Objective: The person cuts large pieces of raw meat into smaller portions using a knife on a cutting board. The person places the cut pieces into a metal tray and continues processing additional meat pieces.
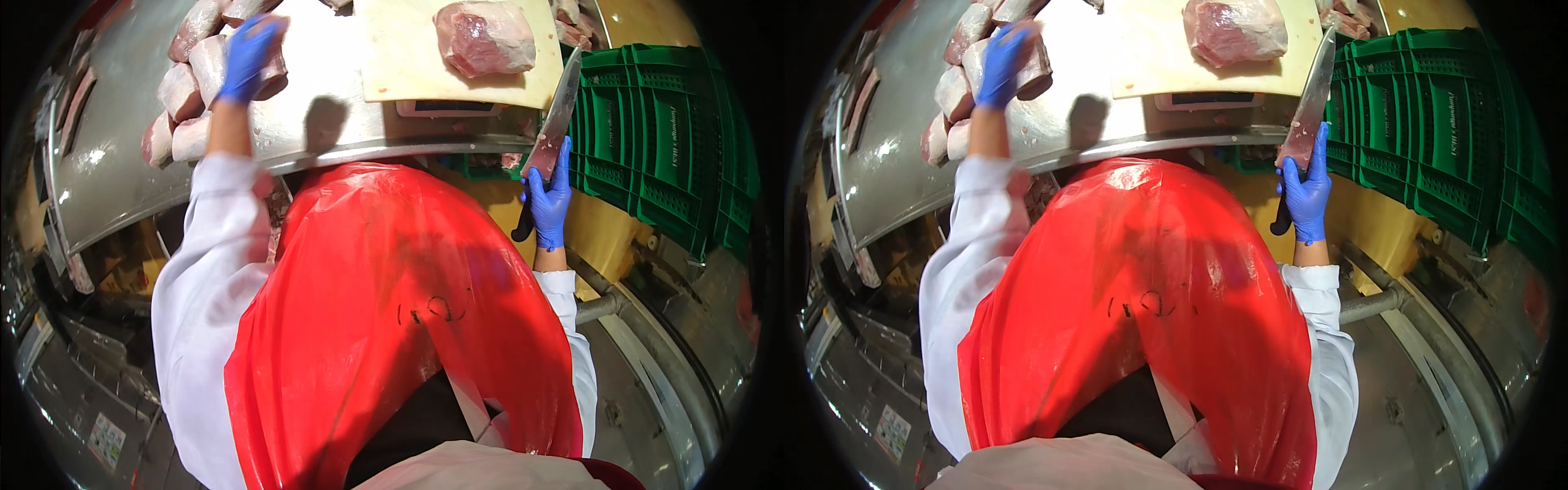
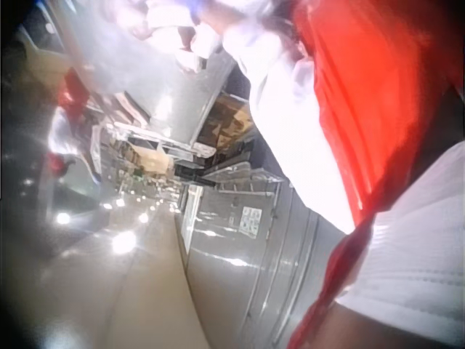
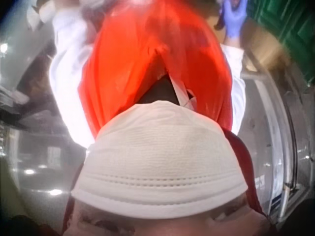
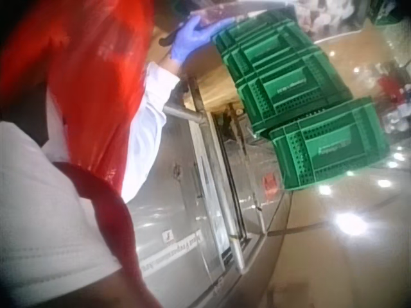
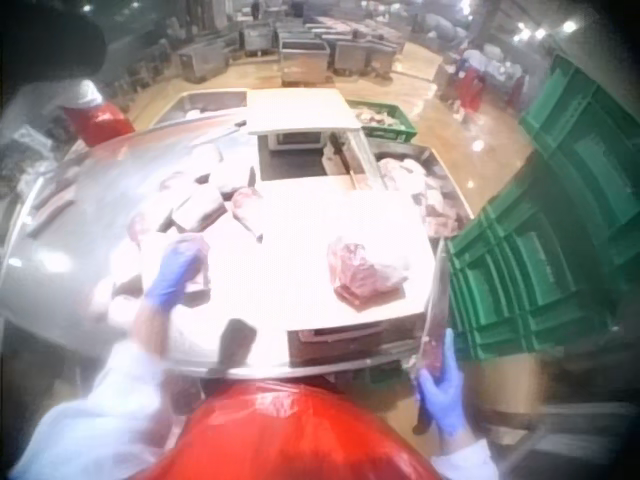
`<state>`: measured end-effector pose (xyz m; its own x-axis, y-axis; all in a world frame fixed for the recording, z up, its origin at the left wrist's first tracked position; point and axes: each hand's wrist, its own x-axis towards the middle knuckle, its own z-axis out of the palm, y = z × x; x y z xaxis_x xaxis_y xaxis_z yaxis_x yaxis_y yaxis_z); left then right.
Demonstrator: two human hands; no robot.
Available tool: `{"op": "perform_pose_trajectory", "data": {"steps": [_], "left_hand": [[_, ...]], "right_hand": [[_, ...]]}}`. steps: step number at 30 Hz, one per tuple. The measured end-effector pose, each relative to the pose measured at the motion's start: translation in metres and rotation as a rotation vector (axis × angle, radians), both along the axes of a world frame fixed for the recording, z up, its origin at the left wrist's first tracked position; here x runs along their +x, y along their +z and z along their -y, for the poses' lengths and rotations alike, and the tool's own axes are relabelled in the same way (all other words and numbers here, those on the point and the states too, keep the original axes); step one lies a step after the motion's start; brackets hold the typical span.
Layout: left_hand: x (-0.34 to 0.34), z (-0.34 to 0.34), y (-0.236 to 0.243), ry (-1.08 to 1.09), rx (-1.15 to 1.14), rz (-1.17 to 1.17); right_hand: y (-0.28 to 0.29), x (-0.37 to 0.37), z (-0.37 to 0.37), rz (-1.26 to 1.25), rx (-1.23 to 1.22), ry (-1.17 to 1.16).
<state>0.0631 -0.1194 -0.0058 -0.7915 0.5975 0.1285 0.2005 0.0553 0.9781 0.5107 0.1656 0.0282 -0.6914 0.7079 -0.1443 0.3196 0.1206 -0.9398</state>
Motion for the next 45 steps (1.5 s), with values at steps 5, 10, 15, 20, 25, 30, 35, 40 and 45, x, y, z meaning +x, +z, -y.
{"op": "perform_pose_trajectory", "data": {"steps": [5,10,15,20,25,30,35,40,45], "left_hand": [[0.068,0.239,0.021,0.767,0.157,0.275],[0.162,0.293,0.056,1.167,0.135,0.215],[0.201,0.327,-0.052,1.045,0.07,0.256],[0.155,0.3,-0.122,0.841,-0.611,-0.217],[0.082,-0.049,-0.008,0.244,-0.141,-0.264],[0.058,-0.224,-0.034,-0.126,-0.097,-0.051],[0.127,-0.218,-0.011,-0.199,-0.124,0.019],[0.222,-0.226,-0.005,-0.306,-0.006,-0.346],[0.213,-0.173,0.009,-0.272,-0.044,-0.131]], "right_hand": [[-0.02,0.008,-0.032,-0.141,-0.081,0.045],[-0.023,0.007,-0.074,-0.218,-0.095,0.151],[-0.027,-0.005,-0.096,-0.207,-0.037,0.159],[-0.028,-0.033,-0.084,-0.287,-0.193,0.154],[-0.01,-0.093,-0.049,-0.419,-0.386,0.076],[-0.011,-0.173,-0.025,-0.704,-0.469,-0.047],[-0.028,-0.193,-0.111,-0.642,-0.431,0.029],[-0.02,-0.276,-0.224,-0.143,-0.069,0.494],[0.073,-0.238,-0.124,0.05,0.585,0.306]]}}
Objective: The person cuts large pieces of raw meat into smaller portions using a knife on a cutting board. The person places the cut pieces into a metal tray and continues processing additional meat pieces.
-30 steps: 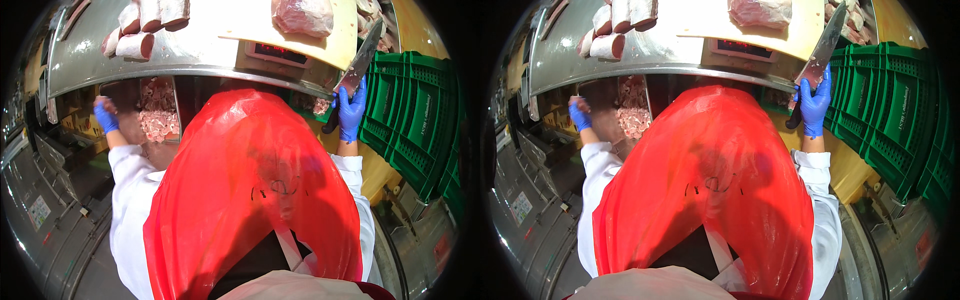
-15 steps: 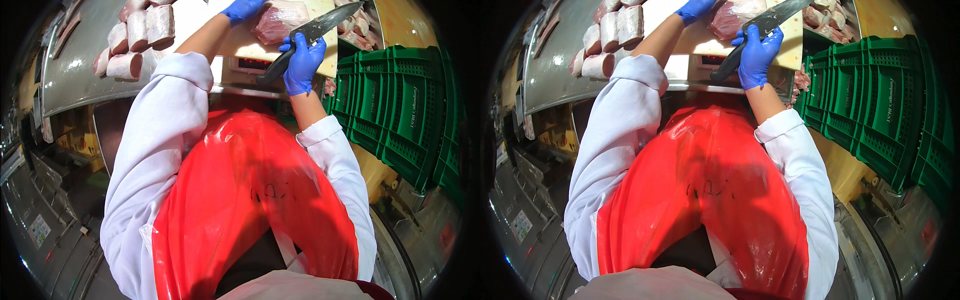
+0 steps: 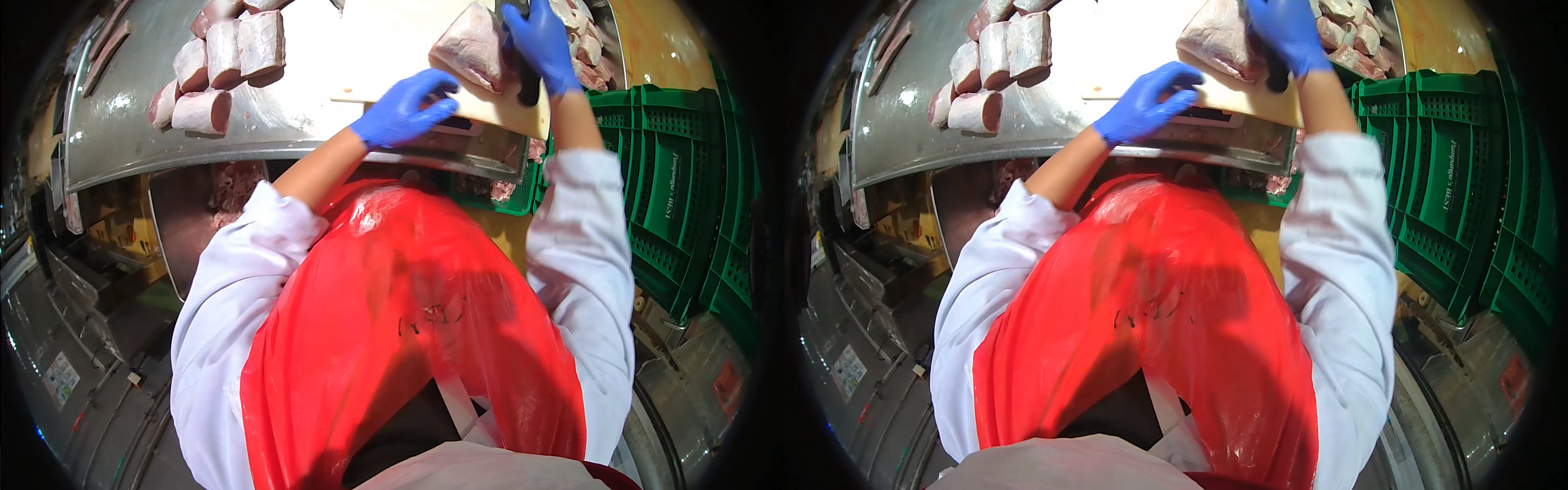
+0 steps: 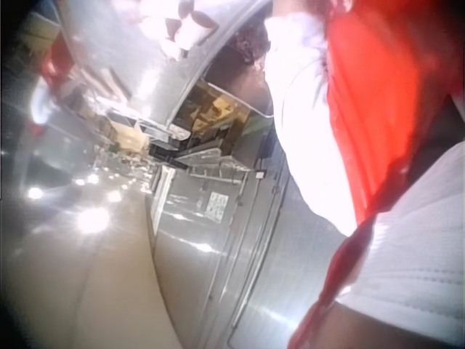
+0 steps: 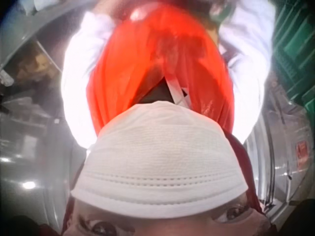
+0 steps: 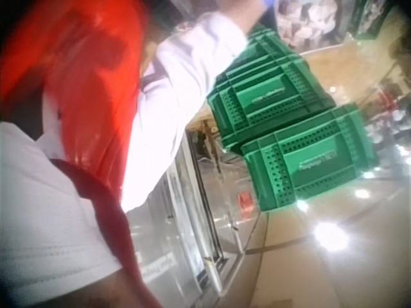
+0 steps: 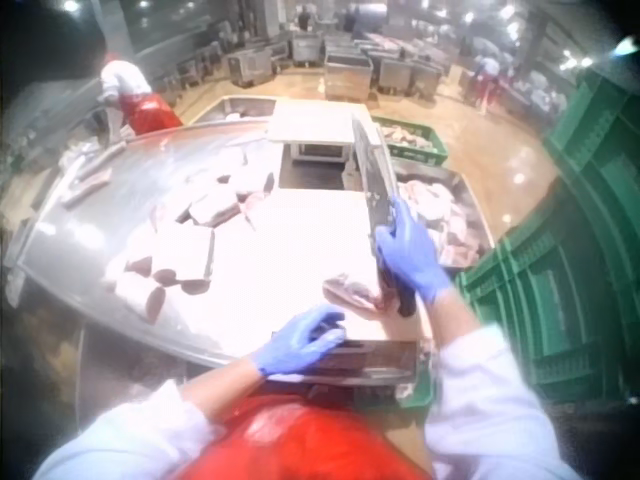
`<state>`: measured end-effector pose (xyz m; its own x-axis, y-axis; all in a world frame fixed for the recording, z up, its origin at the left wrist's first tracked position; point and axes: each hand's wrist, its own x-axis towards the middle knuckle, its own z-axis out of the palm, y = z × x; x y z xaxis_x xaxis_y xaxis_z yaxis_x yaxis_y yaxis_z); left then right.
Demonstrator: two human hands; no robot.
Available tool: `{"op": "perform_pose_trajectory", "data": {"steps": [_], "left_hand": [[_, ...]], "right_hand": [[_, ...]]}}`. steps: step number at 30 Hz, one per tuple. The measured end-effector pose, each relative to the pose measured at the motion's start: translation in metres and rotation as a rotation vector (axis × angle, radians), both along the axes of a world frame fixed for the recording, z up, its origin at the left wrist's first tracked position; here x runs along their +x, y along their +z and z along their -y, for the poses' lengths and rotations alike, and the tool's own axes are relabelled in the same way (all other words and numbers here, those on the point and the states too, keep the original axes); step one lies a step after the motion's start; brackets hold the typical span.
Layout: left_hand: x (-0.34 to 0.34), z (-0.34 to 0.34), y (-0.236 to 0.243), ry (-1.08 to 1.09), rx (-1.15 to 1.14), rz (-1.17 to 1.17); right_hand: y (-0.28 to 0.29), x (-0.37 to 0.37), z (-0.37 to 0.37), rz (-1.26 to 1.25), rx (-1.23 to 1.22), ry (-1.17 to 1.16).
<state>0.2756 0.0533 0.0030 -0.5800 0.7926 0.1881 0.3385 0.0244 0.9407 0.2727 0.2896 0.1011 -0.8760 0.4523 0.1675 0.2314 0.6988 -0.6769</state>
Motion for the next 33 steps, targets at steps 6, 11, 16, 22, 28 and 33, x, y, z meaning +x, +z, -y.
{"op": "perform_pose_trajectory", "data": {"steps": [6,11,16,22,28,33], "left_hand": [[-0.025,0.048,0.006,0.344,0.16,0.077],[-0.046,0.044,0.007,0.486,0.41,0.093],[-0.072,0.03,-0.011,0.544,0.413,0.018],[-0.051,-0.035,0.001,0.647,0.089,-0.003],[-0.059,-0.038,-0.013,0.577,-0.204,-0.209],[-0.067,-0.028,-0.011,0.53,-0.312,-0.163]], "right_hand": [[-0.06,0.052,0.073,-0.125,0.633,0.116],[-0.072,0.111,0.088,0.131,0.445,0.147],[-0.069,0.187,0.091,0.336,0.379,0.222],[-0.061,0.261,0.07,0.386,0.262,0.255],[-0.057,0.253,0.054,0.133,-0.046,0.015],[-0.057,0.154,0.075,-0.027,0.135,0.094]]}}
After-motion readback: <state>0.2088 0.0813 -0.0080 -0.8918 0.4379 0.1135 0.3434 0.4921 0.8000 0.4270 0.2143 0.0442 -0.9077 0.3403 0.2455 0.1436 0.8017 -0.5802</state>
